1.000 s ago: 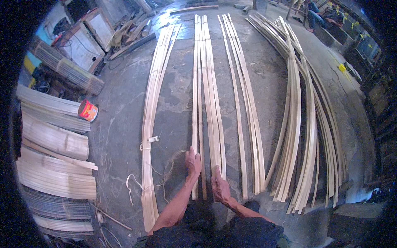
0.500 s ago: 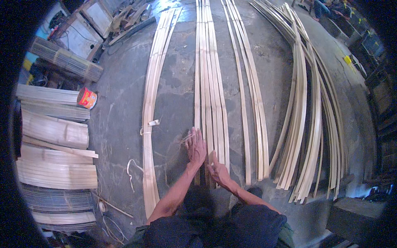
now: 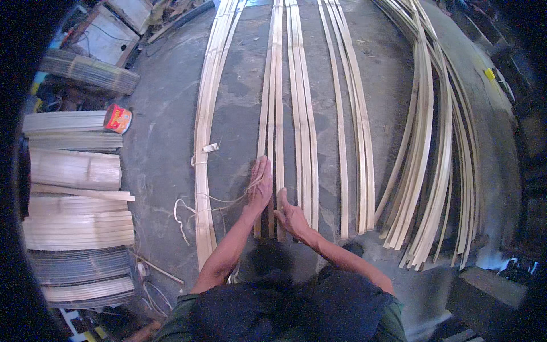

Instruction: The person sits on the floor and repeatedly picks up thin wooden strips, aligns them side-by-side, and places them into a growing stack. The hands move the strips back and forth to ensure they are straight and flush with the others.

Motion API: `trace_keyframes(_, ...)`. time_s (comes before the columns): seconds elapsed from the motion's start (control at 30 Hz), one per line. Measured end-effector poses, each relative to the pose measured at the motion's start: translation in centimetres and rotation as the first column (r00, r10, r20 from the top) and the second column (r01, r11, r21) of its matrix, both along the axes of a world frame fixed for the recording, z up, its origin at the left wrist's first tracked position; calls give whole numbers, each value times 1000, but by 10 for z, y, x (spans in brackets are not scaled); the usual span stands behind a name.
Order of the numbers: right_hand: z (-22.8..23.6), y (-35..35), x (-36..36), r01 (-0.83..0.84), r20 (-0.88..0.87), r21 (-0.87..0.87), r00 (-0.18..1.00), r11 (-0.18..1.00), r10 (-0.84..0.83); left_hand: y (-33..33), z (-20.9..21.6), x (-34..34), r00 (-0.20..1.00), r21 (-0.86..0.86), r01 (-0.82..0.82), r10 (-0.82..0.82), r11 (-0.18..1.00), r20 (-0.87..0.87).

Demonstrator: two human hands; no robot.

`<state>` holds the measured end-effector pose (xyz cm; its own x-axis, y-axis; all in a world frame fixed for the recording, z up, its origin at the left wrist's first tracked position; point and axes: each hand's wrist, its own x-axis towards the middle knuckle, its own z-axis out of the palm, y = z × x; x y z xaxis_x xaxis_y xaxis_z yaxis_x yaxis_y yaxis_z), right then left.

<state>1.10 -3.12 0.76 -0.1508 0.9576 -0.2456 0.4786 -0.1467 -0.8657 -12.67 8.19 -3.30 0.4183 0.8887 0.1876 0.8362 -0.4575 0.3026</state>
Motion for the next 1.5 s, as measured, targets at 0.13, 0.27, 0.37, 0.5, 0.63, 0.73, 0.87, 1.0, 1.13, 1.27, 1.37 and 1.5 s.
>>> trace_keyframes(0.13, -17, 7, -5, 12, 41, 115, 999, 993, -17, 3, 8, 7, 1000, -38, 17, -18, 999, -16)
trace_keyframes(0.27, -15, 14, -7, -6, 20, 75, 1000, 997, 5, 7, 6, 5, 986, 6, 28, -27, 1000, -166)
trace_keyframes(0.37, -12, 14, -2, -33, 69, 28, 997, 999, 31, 7, 7, 4, 999, -34, 25, -27, 999, -41)
trace_keyframes(0.5, -20, 0, 1, -32, 94, 61, 995, 998, 26, 0, 10, 2, 999, -110, -11, 5, 994, -51)
trace_keyframes(0.63, -15, 1, -2, -39, 97, 30, 995, 999, 36, -7, 13, -11, 991, -98, -38, 25, 994, -131)
trace_keyframes(0.73, -18, -2, 0, -49, 115, 73, 993, 996, 40, -11, 13, -12, 980, -36, -60, 52, 998, -192)
trace_keyframes(0.87, -14, -5, -2, -42, 85, 66, 996, 997, 36, -13, 18, -7, 980, -103, -134, 147, 986, 137)
trace_keyframes(1.0, 0, 0, -9, -100, 88, -7, 991, 995, 100, -20, 19, -11, 979, -128, -102, 123, 987, 163)
trace_keyframes(1.13, -20, 0, -6, -93, 162, 32, 983, 995, 86, -22, 28, -4, 983, -132, -90, 109, 987, 145)
trace_keyframes(1.27, -29, 2, -2, -94, 200, 24, 976, 995, 87, -15, 37, 6, 999, -145, -28, 33, 989, 33)
trace_keyframes(1.37, -12, 3, -4, -175, 244, -68, 952, 982, 186, -24, 30, -2, 996, -180, -43, 30, 983, -78)
trace_keyframes(1.5, -18, 5, 0, -147, 185, -2, 972, 989, 145, -20, 21, 3, 997, -142, -73, 78, 987, 28)
